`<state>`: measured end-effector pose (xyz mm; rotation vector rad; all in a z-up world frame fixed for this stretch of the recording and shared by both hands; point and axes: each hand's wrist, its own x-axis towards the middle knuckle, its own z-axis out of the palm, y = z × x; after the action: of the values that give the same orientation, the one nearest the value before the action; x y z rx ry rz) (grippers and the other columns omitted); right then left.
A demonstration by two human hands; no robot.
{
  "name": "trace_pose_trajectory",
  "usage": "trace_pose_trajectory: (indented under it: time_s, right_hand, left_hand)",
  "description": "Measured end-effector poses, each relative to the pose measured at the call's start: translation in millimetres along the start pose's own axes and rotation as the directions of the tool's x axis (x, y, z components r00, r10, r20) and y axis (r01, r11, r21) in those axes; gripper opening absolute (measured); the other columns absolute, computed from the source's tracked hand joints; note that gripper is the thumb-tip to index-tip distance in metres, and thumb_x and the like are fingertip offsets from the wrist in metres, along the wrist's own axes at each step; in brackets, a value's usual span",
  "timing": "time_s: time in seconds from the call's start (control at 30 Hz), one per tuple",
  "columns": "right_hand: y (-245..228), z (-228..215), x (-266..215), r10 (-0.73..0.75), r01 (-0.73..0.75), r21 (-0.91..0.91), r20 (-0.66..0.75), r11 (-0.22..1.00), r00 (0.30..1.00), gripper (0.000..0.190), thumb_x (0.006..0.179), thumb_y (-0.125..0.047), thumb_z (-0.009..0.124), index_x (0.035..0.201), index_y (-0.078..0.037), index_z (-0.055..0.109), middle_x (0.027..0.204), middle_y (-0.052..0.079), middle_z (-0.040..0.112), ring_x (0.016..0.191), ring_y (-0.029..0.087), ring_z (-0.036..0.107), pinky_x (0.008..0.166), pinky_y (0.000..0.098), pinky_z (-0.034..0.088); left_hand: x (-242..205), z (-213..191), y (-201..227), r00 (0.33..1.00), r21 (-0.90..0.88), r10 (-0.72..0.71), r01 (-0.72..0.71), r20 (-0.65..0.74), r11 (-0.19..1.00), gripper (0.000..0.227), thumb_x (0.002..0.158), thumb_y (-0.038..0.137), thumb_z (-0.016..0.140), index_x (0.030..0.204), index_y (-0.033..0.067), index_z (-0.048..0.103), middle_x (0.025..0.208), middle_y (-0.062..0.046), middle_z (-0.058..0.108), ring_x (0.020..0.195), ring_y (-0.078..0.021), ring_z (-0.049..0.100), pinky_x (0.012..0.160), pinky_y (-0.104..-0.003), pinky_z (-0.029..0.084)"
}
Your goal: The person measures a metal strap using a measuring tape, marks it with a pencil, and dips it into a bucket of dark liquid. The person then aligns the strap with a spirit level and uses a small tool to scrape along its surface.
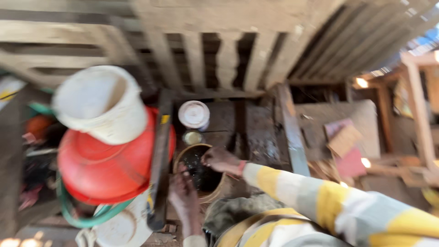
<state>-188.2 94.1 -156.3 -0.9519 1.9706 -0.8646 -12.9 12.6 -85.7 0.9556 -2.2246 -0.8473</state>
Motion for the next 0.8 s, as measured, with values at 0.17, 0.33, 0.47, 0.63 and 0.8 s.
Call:
trace_pose_trajectory:
  time_s: [0.17,0.33,0.47,0.63,0.8]
  right_hand:
    - [42.6,62.7,19.4,0.265,-0.26,-0.092,0.046,0.961,0.963,0.029,0.087,-0.023,0.062,0.097,0.001,0.074,0.095,0.025,0.073,0.09,0.04,0.073,0.085,0.0465,0.057]
    - [81.1,98.8,50.0,0.239,-0.206,-0.264,0.101,0.942,0.966,0.027,0.079,-0.02,0.064,0.088,0.003,0.074,0.088,0.028,0.071,0.087,0.044,0.072,0.08,0.0475,0.059]
    - [109.2,97.1,62.9,0.253,-0.206,-0.323,0.113,0.924,0.961,0.021,0.085,-0.018,0.059,0.081,0.0,0.068,0.078,0.022,0.066,0.075,0.038,0.065,0.069,0.0456,0.054]
    - [75.0,71.4,46.1,0.48,-0.546,0.553,0.276,0.629,0.833,0.03,0.098,-0.016,0.05,0.072,-0.004,0.057,0.064,0.012,0.057,0.053,0.027,0.054,0.052,0.0422,0.045]
    - [-23.0,-10.1,23.1,0.372,-0.448,0.618,0.256,0.647,0.892,0.035,0.104,-0.026,0.054,0.076,-0.007,0.062,0.068,0.005,0.063,0.057,0.017,0.062,0.057,0.0371,0.056]
  left_hand:
    - [11.0,-16.9,25.0,0.97,-0.304,-0.225,0.243,0.092,0.921,0.029,0.099,0.003,0.063,0.128,-0.0008,0.065,0.111,-0.011,0.077,0.096,-0.0156,0.074,0.087,-0.029,0.057]
    - [11.4,-11.2,8.9,0.984,-0.269,-0.17,0.177,0.049,0.947,0.014,0.098,0.001,0.068,0.11,-0.0011,0.075,0.102,-0.01,0.078,0.085,-0.0136,0.07,0.078,-0.027,0.056]
    - [2.1,-6.9,-4.5,0.894,-0.332,-0.417,0.447,0.161,0.83,0.019,0.097,-0.002,0.071,0.114,-0.0004,0.08,0.09,-0.014,0.075,0.063,-0.0157,0.046,0.058,-0.03,0.043]
    - [-0.5,-19.9,0.5,0.974,-0.339,-0.209,0.226,0.087,0.913,0.022,0.093,-0.006,0.064,0.111,0.0004,0.075,0.098,-0.01,0.078,0.087,-0.0132,0.075,0.078,-0.028,0.059]
    - [5.7,-7.5,0.2,0.933,-0.412,-0.337,0.358,0.125,0.838,0.023,0.088,-0.003,0.071,0.109,0.0034,0.077,0.094,-0.015,0.079,0.08,-0.0182,0.076,0.071,-0.03,0.058]
